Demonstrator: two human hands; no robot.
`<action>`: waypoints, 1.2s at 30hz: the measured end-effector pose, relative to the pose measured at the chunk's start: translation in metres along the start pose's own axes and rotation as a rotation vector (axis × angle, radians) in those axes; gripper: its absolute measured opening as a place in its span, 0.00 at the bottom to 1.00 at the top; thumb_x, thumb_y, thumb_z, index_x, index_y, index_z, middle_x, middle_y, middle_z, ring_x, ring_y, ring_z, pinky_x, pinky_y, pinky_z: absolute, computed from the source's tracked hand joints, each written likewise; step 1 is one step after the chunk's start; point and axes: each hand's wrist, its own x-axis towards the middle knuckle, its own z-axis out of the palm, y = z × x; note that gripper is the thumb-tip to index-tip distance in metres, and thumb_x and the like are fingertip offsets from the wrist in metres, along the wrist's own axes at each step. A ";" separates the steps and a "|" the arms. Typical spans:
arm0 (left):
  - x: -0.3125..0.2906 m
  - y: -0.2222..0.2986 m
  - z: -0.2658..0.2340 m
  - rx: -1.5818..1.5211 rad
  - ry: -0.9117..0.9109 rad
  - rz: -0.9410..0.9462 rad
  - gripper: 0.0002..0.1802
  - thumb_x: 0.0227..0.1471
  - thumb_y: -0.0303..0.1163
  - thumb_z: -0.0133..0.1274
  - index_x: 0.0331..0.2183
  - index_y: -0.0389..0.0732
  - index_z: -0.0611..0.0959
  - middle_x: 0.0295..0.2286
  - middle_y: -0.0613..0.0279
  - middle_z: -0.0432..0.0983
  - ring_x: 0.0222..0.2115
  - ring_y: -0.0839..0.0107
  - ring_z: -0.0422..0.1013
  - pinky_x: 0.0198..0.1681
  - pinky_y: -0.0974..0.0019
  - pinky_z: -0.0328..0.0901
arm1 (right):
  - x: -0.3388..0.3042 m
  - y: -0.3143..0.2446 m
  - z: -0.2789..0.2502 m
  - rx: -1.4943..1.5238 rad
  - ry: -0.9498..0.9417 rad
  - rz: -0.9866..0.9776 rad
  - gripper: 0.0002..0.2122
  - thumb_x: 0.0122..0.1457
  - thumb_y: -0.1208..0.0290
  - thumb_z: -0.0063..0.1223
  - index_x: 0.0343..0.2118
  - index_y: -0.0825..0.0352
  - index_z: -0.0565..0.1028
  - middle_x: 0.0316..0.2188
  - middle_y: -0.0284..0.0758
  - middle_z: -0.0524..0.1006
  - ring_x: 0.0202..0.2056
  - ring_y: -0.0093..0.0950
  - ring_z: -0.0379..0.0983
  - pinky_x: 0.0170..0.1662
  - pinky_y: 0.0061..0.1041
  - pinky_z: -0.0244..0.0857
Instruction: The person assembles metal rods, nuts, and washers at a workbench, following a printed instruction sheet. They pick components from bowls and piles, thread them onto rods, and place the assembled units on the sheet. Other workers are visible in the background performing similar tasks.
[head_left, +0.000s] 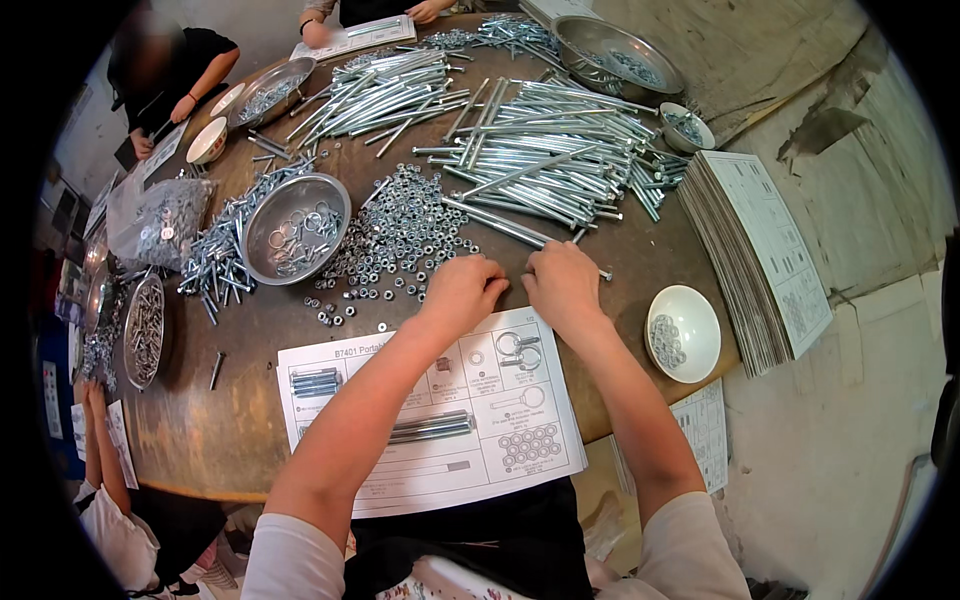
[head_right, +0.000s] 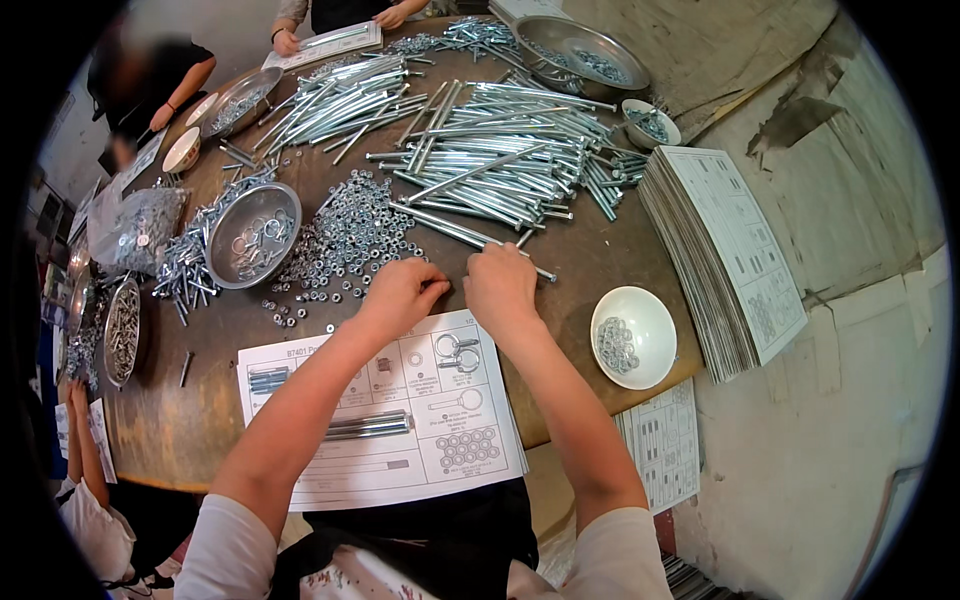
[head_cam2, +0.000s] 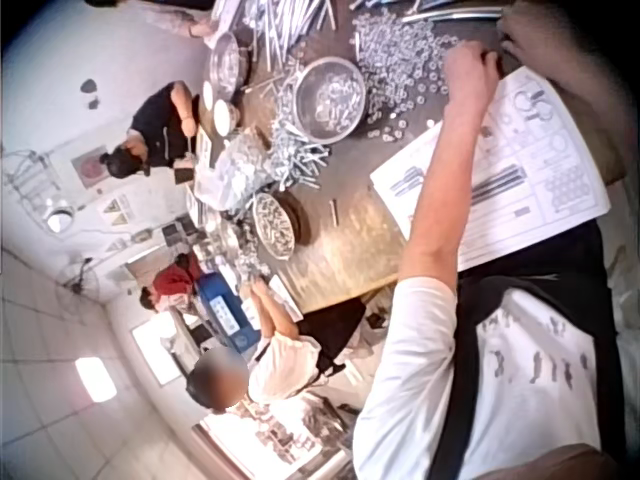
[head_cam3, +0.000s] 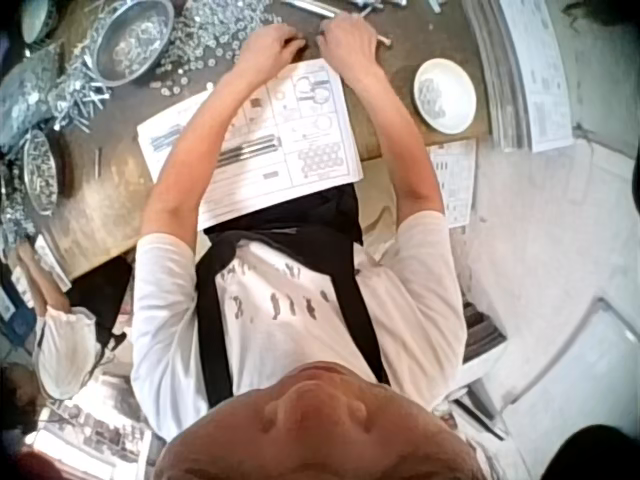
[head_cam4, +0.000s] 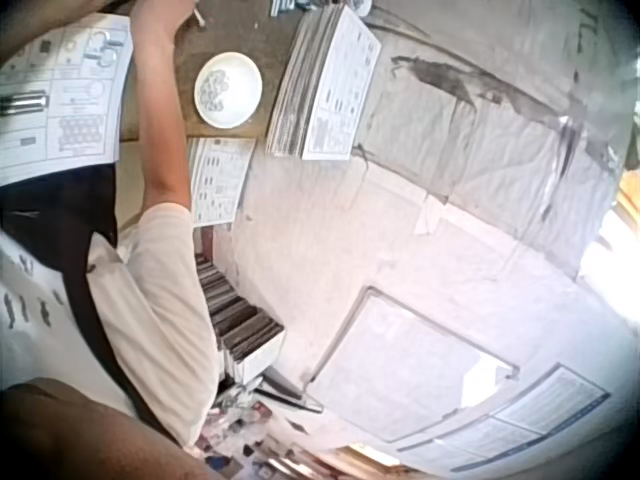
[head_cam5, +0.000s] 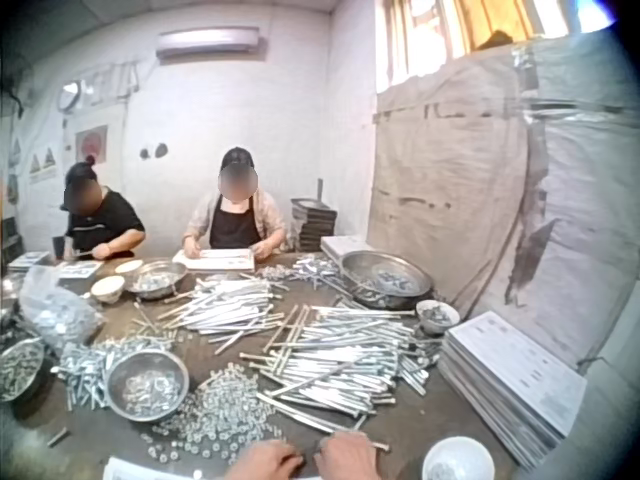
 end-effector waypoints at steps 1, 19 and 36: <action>0.001 0.000 -0.001 0.015 0.019 0.015 0.07 0.48 0.31 0.60 0.29 0.39 0.85 0.24 0.55 0.79 0.25 0.57 0.75 0.31 0.60 0.69 | 0.001 -0.002 0.001 -0.028 -0.007 -0.007 0.07 0.48 0.68 0.62 0.27 0.65 0.80 0.30 0.37 0.77 0.38 0.37 0.74 0.38 0.37 0.70; 0.002 0.006 -0.009 0.151 -0.122 -0.032 0.10 0.47 0.31 0.60 0.34 0.39 0.85 0.29 0.54 0.78 0.32 0.56 0.76 0.37 0.57 0.69 | -0.049 0.020 -0.013 0.166 0.017 0.151 0.04 0.53 0.72 0.57 0.31 0.64 0.79 0.31 0.40 0.77 0.35 0.42 0.76 0.38 0.40 0.69; -0.144 -0.010 -0.129 -0.055 -0.040 -0.170 0.09 0.47 0.27 0.62 0.34 0.37 0.85 0.27 0.57 0.77 0.26 0.65 0.75 0.31 0.65 0.70 | -0.055 -0.100 -0.017 0.529 -0.101 -0.219 0.07 0.52 0.69 0.61 0.33 0.63 0.80 0.28 0.35 0.76 0.29 0.34 0.77 0.34 0.34 0.70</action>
